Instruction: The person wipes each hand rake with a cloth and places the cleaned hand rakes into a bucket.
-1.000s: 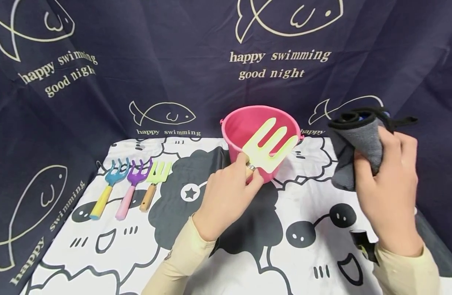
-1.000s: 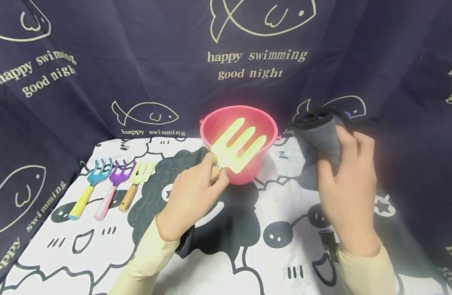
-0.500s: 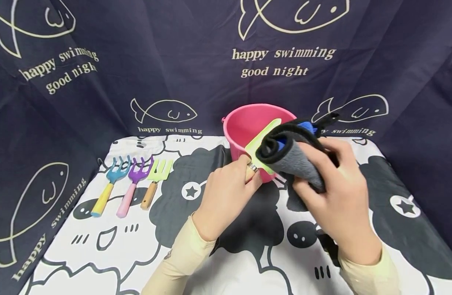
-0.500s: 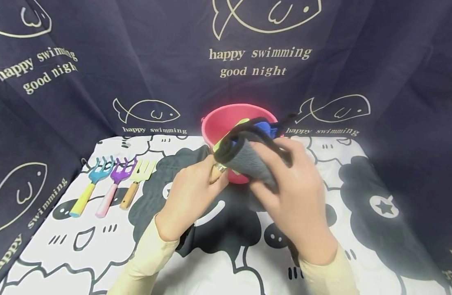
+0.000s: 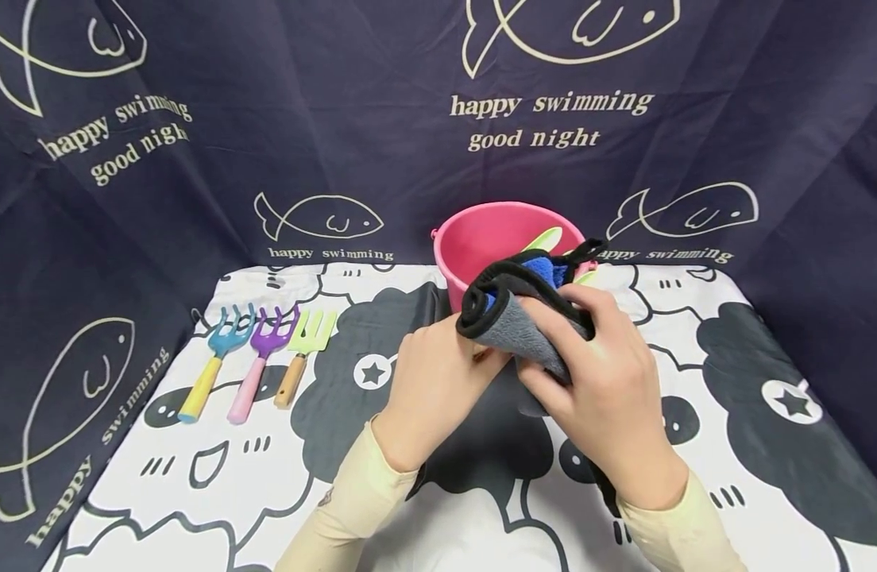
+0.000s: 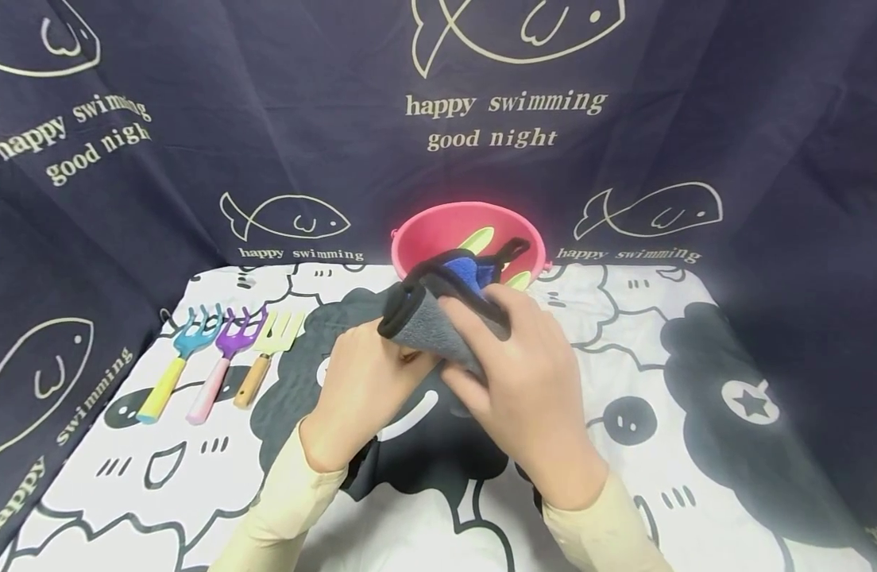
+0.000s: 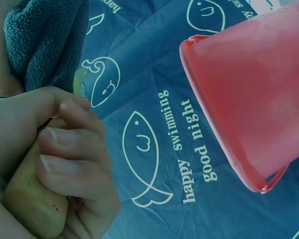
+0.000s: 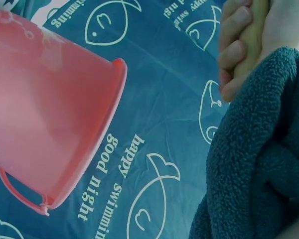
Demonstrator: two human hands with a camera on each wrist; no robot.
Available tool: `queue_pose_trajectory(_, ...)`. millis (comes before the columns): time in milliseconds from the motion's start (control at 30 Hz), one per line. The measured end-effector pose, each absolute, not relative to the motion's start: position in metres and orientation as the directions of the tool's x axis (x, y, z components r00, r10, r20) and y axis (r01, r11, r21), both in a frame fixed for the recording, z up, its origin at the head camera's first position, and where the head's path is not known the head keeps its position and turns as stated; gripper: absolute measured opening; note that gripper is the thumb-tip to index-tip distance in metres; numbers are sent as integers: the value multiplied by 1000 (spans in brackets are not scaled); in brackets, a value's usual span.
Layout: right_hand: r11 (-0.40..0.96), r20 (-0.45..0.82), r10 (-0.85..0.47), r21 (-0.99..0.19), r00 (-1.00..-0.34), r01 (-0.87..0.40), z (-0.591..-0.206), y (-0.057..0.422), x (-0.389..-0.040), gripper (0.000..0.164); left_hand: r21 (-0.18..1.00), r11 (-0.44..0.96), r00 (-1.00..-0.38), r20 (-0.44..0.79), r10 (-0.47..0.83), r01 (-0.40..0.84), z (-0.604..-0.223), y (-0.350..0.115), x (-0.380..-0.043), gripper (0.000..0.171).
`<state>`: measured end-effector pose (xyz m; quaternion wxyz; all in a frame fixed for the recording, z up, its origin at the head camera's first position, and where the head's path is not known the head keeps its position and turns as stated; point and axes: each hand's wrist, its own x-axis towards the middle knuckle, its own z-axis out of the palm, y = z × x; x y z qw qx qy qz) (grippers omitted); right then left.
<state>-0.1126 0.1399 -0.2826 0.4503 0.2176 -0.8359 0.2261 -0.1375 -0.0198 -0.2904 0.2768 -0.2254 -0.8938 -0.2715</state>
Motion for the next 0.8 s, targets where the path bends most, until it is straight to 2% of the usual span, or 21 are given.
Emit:
queue_pose_trajectory(100, 806, 852, -154, -183, -499, -562, -284, 139, -114, 40, 336, 742, -721, 635, 277, 581, -291, -21, -138, 30)
queue_pose_trajectory(433, 796, 855, -118, -223, -506, -563, -287, 139, -117, 37, 291, 727, -681, 660, 319, 622, -290, -21, -140, 28)
queue_pose_trajectory(800, 819, 881, -19, -257, -472, -513, -291, 137, -117, 28, 218, 734, -638, 683, 357, 644, -291, -16, -138, 29)
